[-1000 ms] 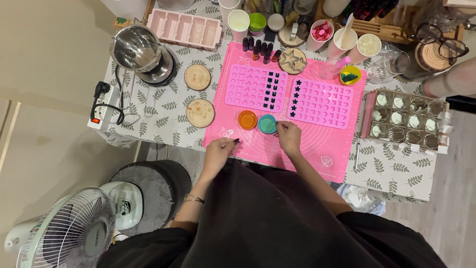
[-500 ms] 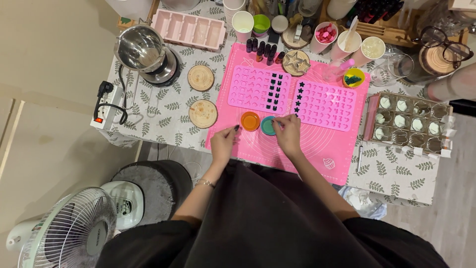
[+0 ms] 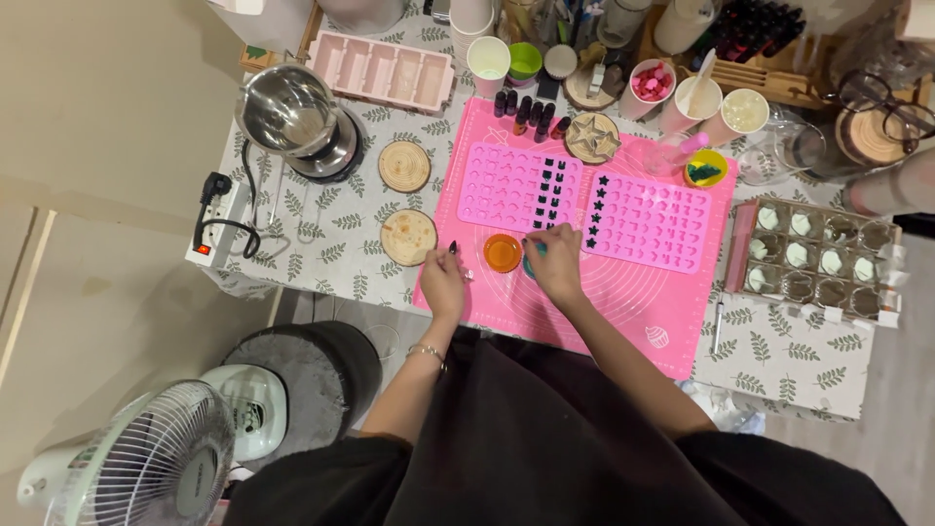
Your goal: The person stirs a teal-colored wax mixture in a white cup with a spatula, then adds drops of dye from small bottles into the cup and continues stirring. They later set the cup down and handle small bottles on the table near a melting pot.
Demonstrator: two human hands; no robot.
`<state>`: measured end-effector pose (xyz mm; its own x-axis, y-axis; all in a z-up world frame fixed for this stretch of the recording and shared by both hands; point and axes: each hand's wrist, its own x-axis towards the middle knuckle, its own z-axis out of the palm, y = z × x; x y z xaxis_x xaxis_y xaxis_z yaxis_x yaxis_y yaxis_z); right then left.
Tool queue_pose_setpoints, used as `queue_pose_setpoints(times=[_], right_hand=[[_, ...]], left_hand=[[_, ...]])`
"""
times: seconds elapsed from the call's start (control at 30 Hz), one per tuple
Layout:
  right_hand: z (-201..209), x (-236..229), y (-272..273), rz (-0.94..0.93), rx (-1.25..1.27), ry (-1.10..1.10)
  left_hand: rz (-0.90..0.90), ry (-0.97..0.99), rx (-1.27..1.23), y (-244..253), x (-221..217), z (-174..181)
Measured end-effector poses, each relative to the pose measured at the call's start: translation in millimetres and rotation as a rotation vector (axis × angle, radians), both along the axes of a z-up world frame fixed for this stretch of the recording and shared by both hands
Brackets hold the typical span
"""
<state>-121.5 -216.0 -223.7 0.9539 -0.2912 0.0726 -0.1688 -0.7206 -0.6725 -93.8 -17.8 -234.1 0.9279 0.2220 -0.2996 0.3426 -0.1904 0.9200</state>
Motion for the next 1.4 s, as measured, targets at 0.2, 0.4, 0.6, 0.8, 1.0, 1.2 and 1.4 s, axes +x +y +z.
queue_pose_setpoints(times=[0.2,0.4,0.6,0.8,1.0,1.2,1.4], right_hand=[[17,-33,-8,-0.121,0.130,-0.022],[7,-65,-32,-0.288,0.260,-0.013],[-1,-88,-53,-0.362,0.238,0.082],[2,-102,-54,-0.400,0.282,0.101],[8,-106,-60,-0.441,0.317,0.090],[-6,-112,-68,-0.383,0.295,0.027],[-1,-110,-62,-0.360,0.406,0.004]], left_hand=[[-0.061,0.036,-0.031,41,-21,-17],[-0.081,-0.050,-0.232,43,-32,27],[-0.031,-0.070,-0.273,34,-21,55],[-0.157,-0.117,0.040,22,-8,79],[-0.153,-0.159,-0.050,19,-12,57],[-0.187,-0.440,0.206,2,-19,102],[-0.242,-0.380,0.256,14,-20,80]])
